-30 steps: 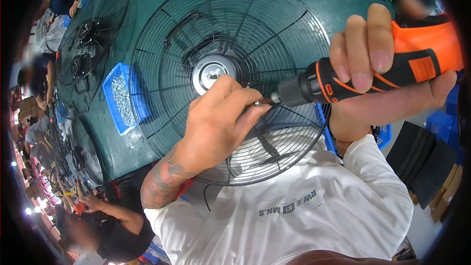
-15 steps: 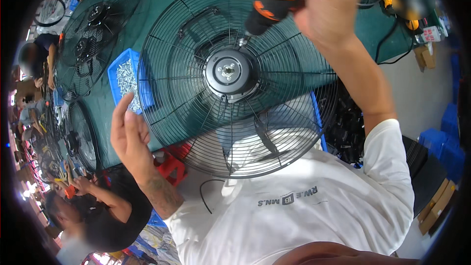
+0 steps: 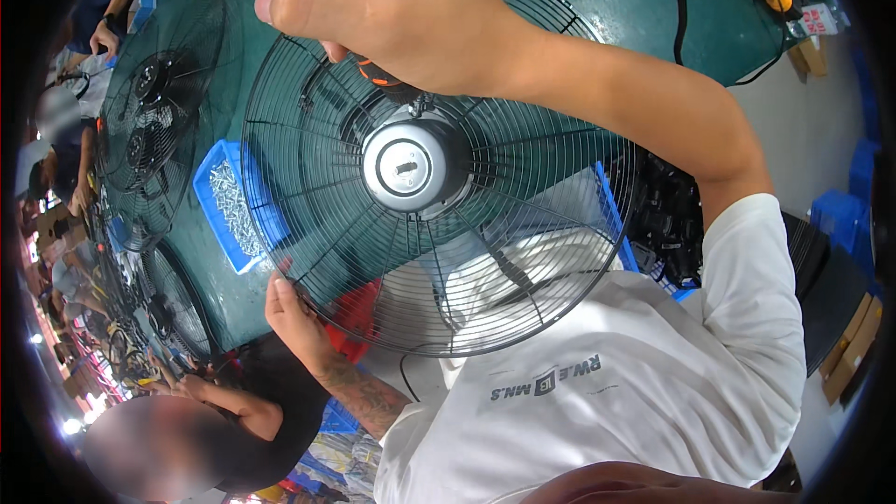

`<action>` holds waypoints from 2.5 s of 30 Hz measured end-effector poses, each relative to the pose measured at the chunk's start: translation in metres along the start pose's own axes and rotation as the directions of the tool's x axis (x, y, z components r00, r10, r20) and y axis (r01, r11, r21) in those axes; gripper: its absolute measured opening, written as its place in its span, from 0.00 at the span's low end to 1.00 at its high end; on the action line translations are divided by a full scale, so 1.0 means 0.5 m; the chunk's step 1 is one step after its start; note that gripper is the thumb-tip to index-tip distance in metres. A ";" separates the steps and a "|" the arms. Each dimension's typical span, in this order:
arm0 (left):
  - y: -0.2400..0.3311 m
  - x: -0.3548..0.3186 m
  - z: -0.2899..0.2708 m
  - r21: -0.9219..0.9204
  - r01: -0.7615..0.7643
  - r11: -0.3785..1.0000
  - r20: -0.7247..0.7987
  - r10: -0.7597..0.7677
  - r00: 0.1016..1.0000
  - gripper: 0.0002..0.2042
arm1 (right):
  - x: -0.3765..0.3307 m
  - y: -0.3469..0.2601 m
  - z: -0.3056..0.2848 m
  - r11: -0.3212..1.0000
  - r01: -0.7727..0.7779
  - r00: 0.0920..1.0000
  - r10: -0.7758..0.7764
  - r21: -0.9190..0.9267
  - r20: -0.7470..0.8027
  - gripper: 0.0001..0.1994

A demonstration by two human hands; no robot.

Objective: Assembling a fan motor to a wire grille using a power screwdriver and screws.

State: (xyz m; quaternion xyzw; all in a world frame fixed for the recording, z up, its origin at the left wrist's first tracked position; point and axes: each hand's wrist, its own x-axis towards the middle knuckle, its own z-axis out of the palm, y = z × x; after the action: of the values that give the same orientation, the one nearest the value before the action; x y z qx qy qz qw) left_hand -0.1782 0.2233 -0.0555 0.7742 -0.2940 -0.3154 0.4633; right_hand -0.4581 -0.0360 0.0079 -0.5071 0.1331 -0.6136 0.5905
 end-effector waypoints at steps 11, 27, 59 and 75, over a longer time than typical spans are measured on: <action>0.017 0.043 0.026 0.034 -0.054 0.998 0.105 0.050 0.993 0.12 | -0.013 -0.031 0.009 0.979 -0.059 0.998 0.058 -0.197 -0.010 0.10; -0.032 0.062 -0.001 -0.117 -0.082 0.990 0.076 0.092 0.993 0.13 | -0.065 -0.008 0.067 0.938 -0.252 0.951 0.286 -0.240 0.118 0.16; 0.093 -0.056 0.005 -0.178 -0.352 0.919 0.293 0.391 0.872 0.07 | -0.066 -0.214 0.054 0.987 -0.066 0.952 0.020 0.144 0.306 0.26; 0.109 -0.101 0.124 -0.170 -0.820 0.547 0.467 0.777 0.422 0.09 | -0.210 -0.219 0.053 0.990 -0.019 0.934 -0.032 0.139 0.357 0.22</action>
State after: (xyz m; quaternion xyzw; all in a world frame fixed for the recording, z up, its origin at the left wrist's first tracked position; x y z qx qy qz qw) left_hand -0.2661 0.2063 -0.0184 0.4520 -0.7453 -0.2300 0.4328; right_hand -0.5240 0.0949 0.0545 -0.5681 -0.0217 -0.5207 0.6370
